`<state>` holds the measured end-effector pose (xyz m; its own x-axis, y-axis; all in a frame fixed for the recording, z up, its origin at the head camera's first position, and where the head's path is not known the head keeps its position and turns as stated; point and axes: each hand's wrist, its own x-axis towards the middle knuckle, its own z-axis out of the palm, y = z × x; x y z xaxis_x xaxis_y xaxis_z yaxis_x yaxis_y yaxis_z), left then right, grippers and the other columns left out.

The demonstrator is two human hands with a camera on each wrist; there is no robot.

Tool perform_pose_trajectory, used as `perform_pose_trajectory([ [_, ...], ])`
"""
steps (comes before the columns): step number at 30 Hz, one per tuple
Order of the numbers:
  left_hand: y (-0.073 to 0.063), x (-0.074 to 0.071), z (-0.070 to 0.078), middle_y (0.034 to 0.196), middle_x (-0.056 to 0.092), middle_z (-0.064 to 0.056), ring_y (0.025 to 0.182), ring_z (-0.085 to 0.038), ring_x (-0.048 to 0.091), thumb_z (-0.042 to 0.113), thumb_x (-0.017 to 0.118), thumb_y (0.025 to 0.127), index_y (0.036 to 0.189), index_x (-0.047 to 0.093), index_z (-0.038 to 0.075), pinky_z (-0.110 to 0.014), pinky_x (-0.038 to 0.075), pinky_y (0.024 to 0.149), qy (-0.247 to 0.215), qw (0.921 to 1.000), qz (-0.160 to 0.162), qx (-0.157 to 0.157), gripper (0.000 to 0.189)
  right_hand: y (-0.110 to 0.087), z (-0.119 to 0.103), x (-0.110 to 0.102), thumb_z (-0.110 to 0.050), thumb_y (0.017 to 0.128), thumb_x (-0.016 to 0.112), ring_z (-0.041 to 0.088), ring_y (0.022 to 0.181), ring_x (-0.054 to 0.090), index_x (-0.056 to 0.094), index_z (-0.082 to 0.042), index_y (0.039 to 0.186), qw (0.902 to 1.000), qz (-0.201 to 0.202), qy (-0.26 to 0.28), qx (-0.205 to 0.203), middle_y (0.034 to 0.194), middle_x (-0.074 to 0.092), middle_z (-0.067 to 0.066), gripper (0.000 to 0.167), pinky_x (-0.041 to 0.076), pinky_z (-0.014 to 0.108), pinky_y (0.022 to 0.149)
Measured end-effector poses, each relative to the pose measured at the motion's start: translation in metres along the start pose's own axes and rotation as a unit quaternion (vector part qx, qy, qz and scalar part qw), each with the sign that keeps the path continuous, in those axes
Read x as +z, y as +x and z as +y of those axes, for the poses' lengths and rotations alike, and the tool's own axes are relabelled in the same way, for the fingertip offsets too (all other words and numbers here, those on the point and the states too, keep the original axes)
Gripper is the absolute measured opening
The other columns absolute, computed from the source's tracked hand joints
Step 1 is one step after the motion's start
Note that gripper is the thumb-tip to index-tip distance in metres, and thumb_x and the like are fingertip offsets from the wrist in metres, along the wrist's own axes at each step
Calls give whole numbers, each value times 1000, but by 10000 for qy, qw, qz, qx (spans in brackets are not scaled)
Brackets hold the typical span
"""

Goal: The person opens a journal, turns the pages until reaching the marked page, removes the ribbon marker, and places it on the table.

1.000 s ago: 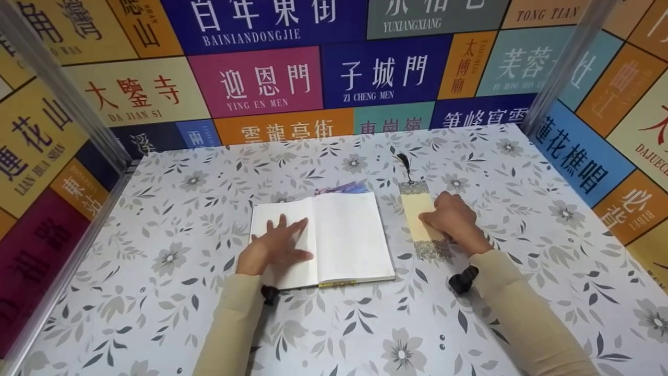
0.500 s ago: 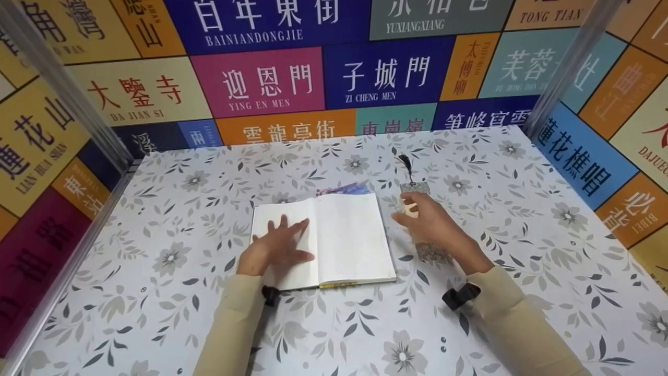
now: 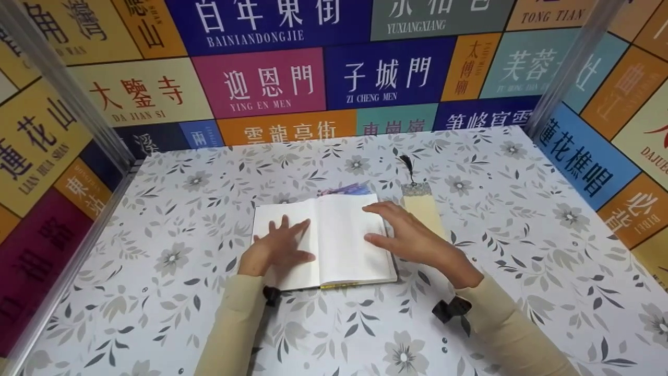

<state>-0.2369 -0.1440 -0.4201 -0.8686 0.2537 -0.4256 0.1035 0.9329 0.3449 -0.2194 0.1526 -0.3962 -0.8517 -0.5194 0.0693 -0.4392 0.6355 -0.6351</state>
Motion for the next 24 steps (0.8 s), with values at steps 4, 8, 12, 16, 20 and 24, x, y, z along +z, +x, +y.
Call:
perform_pose_trajectory([
  [4,0,1,1,165,-1,-31,150,-57,1,52,65,91,162,18,25,-84,12,109,9,10000,30,-19,89,0,-6,8,-32,97,65,34,147,37,46,-13,150,9990,-278,-52,-350,157,42,12,59,34,58,118],
  [8,1,1,1,166,1,-29,151,-56,1,53,65,91,161,19,26,-83,13,111,14,9999,49,-110,88,1,-13,15,-31,96,67,33,150,33,46,-17,151,9952,-707,-269,-625,160,38,11,60,30,62,119],
  [12,1,2,2,166,1,-28,152,-54,2,52,64,92,161,19,27,-82,13,112,29,9998,34,-177,86,3,-16,23,-34,95,68,36,153,24,43,-19,153,9894,-1155,-484,-742,164,32,10,65,23,64,121],
  [16,0,2,3,166,0,-28,152,-54,1,51,65,92,161,19,27,-82,11,112,-23,9998,24,-177,86,4,-15,30,-38,91,71,40,155,15,41,-20,154,9844,-1506,-568,-704,167,26,9,72,16,66,123],
  [20,-1,1,3,166,-2,-27,151,-54,-1,50,65,92,161,19,27,-82,9,112,-106,9998,-3,-183,86,4,-14,36,-41,88,75,40,157,9,39,-23,155,9802,-1751,-640,-661,169,19,8,79,10,67,123],
  [24,0,1,2,166,-2,-27,151,-54,-2,50,65,92,161,18,27,-82,8,112,-125,9997,-19,-196,87,4,-15,41,-42,85,77,37,157,5,37,-26,156,9767,-1940,-716,-577,170,13,5,83,6,66,124],
])
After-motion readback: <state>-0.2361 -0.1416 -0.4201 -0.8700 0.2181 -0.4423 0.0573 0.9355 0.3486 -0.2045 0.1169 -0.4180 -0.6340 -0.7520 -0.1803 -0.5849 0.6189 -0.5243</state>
